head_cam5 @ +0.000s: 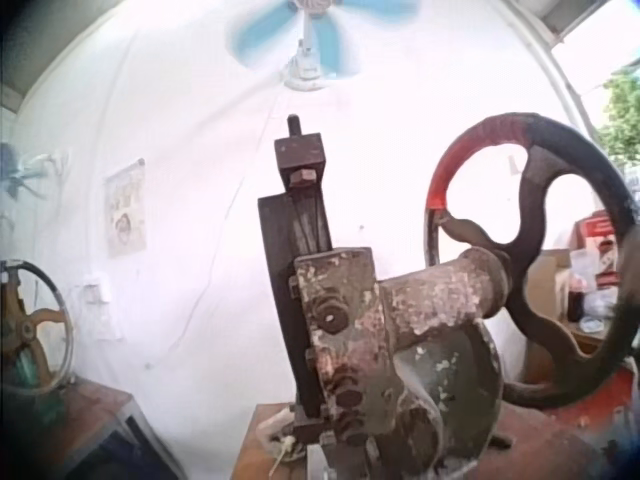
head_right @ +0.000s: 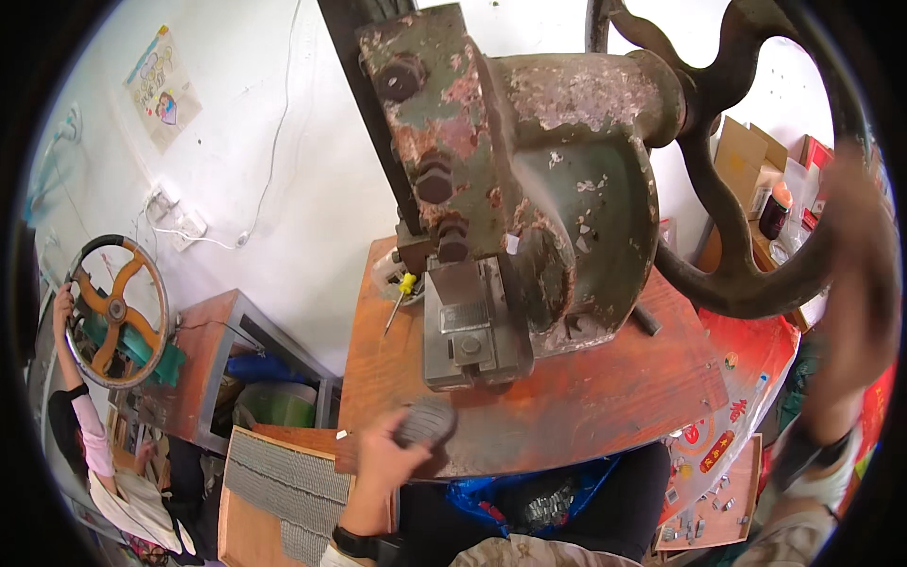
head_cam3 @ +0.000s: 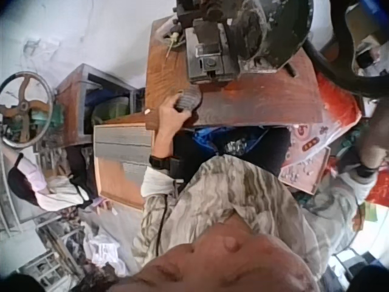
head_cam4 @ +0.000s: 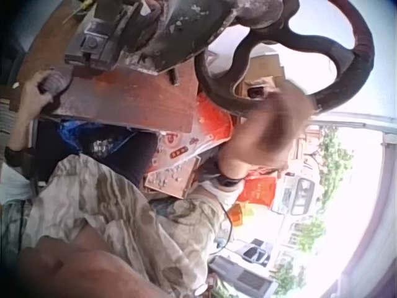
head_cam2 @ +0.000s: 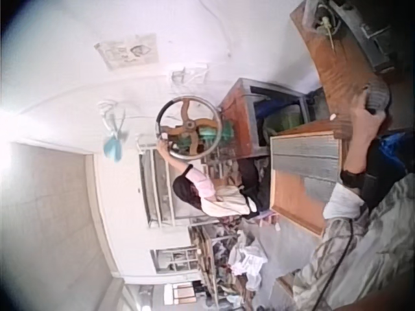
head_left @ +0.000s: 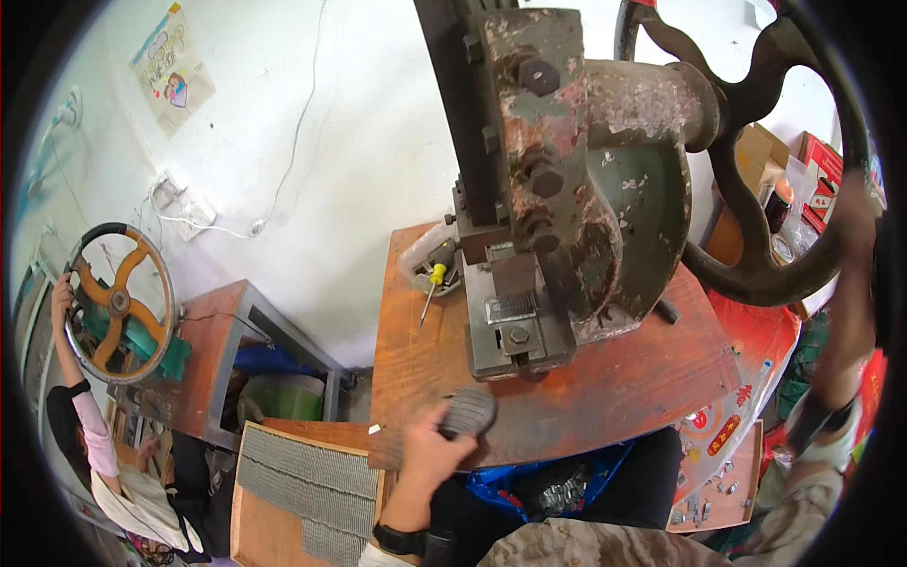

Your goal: Operate a manual punch press to process small metal components by placing them in the machine and rotating the drive wheel.

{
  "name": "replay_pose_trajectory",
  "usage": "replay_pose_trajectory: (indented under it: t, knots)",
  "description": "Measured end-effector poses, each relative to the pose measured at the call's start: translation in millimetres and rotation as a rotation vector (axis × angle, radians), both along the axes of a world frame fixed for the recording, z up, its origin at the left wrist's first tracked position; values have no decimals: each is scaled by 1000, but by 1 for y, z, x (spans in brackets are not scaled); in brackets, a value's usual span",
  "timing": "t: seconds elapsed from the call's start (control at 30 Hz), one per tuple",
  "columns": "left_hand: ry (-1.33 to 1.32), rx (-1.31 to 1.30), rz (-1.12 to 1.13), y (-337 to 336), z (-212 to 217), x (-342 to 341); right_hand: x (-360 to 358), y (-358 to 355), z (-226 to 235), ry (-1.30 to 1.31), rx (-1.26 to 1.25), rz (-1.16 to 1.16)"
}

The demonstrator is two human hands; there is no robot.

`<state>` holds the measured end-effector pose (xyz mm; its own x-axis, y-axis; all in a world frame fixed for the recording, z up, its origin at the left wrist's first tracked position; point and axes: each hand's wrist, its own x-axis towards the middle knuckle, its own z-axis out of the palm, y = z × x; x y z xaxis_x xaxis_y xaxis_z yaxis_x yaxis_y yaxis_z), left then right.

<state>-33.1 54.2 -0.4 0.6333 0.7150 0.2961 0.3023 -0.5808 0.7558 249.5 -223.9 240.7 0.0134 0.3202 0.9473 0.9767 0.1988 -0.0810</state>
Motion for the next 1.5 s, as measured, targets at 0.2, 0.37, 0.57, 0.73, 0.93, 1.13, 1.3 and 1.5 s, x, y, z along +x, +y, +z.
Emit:
replay_pose_trajectory:
  t: [0.2,0.37,0.57,0.73,0.93,1.13,1.3,1.5]
  knots:
    - [15,324,-207,-15,-4,19,-77,61,-187,65,-653,191]
    - [-27,102,-229,-31,-10,16,-118,130,-213,10,-787,197]
    - [14,16,-191,-28,-10,7,-101,122,-223,-1,-893,-38]
    - [-11,26,-142,-27,-12,12,-110,126,-218,-102,-774,58]
    - [240,468,-155,-35,26,27,-102,117,-233,110,-737,79]
    - [108,189,-98,-50,1,38,-87,80,-239,462,-501,85]
    - [-784,-1673,-373,-44,6,6,-78,77,-243,527,-533,141]
    - [-236,-1669,-368,-77,-28,-18,-76,83,-249,458,-467,164]
